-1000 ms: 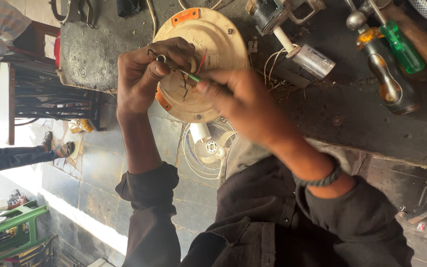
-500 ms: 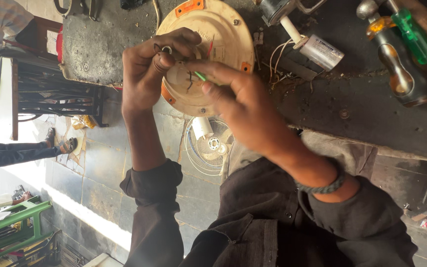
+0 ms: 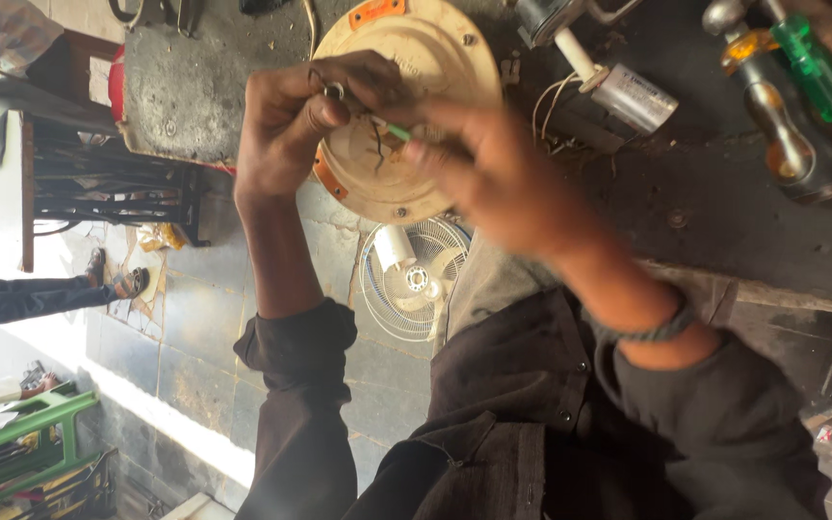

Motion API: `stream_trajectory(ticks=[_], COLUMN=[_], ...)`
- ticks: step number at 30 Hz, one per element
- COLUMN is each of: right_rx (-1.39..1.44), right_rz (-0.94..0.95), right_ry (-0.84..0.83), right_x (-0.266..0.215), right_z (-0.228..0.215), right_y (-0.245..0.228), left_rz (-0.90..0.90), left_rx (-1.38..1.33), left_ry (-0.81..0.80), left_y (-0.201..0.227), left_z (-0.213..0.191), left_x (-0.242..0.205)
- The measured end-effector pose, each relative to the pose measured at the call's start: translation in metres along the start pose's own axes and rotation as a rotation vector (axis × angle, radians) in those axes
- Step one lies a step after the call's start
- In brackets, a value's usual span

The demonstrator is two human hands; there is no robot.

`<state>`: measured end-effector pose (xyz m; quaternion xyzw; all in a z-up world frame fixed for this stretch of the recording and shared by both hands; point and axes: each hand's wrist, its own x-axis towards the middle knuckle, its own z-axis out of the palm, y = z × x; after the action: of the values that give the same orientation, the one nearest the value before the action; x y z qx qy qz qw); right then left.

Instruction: The person repairs a ceiling fan motor by removing a black plastic cap, using a screwdriver to adjust internal wires, and wrapping the connections with electrical tape. The person then uses the screwdriver to tighten the wires and secure the connections.

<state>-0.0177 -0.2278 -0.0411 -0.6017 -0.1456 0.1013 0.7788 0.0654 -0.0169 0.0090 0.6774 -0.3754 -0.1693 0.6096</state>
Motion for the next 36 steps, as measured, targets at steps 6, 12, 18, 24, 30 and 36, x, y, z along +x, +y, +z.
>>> stream_trajectory(ticks=[6,12,18,24,30,36], right_rx=[0.108,0.223,-0.053,0.005,0.2,0.504], right_rz=[-0.021,0.052,0.039,0.023,-0.003,0.124], right_ry=[0.166,0.18,0.091,0.02,0.166,0.186], right_x=[-0.018,-0.017,-0.011,0.003,-0.016,-0.019], right_z=[0.036,0.038,0.009,-0.004,0.037,0.049], right_y=[0.001,0.003,0.001,0.004,0.01,0.001], left_rz=[0.059,0.056,0.027,0.005,0.04,0.043], left_rx=[0.038,0.068,0.032,-0.012,0.001,0.045], left_ry=[0.117,0.197,0.102,0.037,0.109,0.145], left_y=[-0.007,-0.006,-0.004,-0.003,-0.01,-0.012], left_z=[0.011,0.017,0.009,0.004,0.008,0.007], left_x=[-0.002,-0.007,-0.005,0.0,-0.004,-0.009])
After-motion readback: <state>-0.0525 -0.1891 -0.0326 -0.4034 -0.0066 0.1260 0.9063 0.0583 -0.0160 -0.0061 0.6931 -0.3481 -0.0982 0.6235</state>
